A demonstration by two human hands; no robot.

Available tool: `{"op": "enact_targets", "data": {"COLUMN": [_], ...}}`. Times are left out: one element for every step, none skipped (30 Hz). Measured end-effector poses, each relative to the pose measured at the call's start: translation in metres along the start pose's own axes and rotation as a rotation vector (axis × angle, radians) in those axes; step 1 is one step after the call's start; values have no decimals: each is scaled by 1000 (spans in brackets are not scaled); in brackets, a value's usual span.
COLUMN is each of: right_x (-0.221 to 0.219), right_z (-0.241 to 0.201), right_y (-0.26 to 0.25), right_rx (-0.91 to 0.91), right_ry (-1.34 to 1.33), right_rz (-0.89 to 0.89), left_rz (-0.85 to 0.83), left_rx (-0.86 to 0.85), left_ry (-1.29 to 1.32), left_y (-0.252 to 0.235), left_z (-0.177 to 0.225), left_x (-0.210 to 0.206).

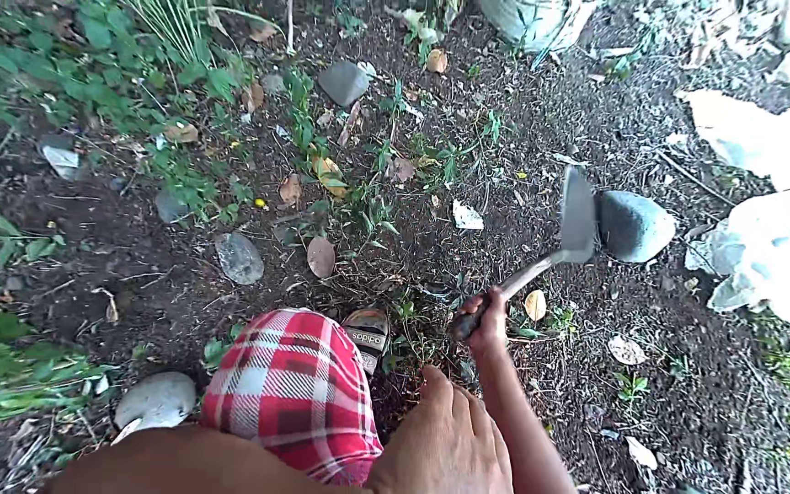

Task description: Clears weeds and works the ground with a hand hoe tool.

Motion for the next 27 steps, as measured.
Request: {"op": "enact_targets", "data": {"right_x": [-6,-11,-14,-13,-11,-7,-1,8,15,18,20,18,13,5,-5,-15,-26,-38,-50,-62,-73,-80,-82,-77,-66,-54,-42], "right_z": [22,45,63,78,87,91,93,94,85,67,42,12,-19,-48,-74,-95,-110,-116,-112,-93,-61,-17,32,74,101,114,115], "right_y": [10,29,54,75,89,92,84,68,51,32,13,-4,-19,-34,-47,-62,-76,-90,-103,-113,-113,-106,-92,-72,-52,-35,-22], "right_rx": [-40,-108,-203,-303,-371,-394,-378,-349,-307,-246,-176,-100,-24,39,87,125,159,188,200,181,121,35,-62,-157,-234,-302,-346], "right_ry": [88,225,383,520,619,677,705,692,683,673,649,608,550,460,343,213,78,-36,-99,-91,-9,132,291,411,484,519,530], "right_rz": [-29,-53,-72,-92,-114,-147,-196,-255,-273,-263,-232,-197,-157,-112,-57,-1,53,78,74,54,20,-48,-135,-207,-231,-226,-213], "left_rz": [-1,-6,-12,-27,-37,-41,-36,-44,-40,-23,4,12,8,5,22,35,39,39,50,63,77,81,88,104,112,103,96], "left_rx": [9,30,51,74,98,126,153,172,181,180,176,170,163,156,150,146,140,129,126,128,126,118,113,118,117,114,114], "left_ry": [23,71,106,130,135,131,131,152,171,182,180,181,183,187,187,185,183,179,173,159,136,110,89,64,51,55,58], "left_y": [0,0,-1,-2,-2,-2,-1,0,2,5,8,10,12,14,16,18,20,21,21,21,20,19,17,15,13,12,11], "left_z": [-1,-5,-9,-14,-18,-23,-27,-30,-32,-34,-35,-36,-37,-37,-38,-37,-36,-34,-32,-30,-28,-25,-24,-24,-24,-26,-27], "left_x": [1,2,3,3,2,1,1,-1,-2,-3,-3,-3,-2,-1,1,2,3,4,4,3,3,2,1,0,0,2,3]}}
Point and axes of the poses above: each hand's wrist, its own y-axis away from the middle knuckle, its own x-axis out of the back of the hand, z = x × y, the point moved 9 cm from there along -y, towards the middle knuckle, and after that the axes turned 6 degrees about y, right-handed, at the moved point
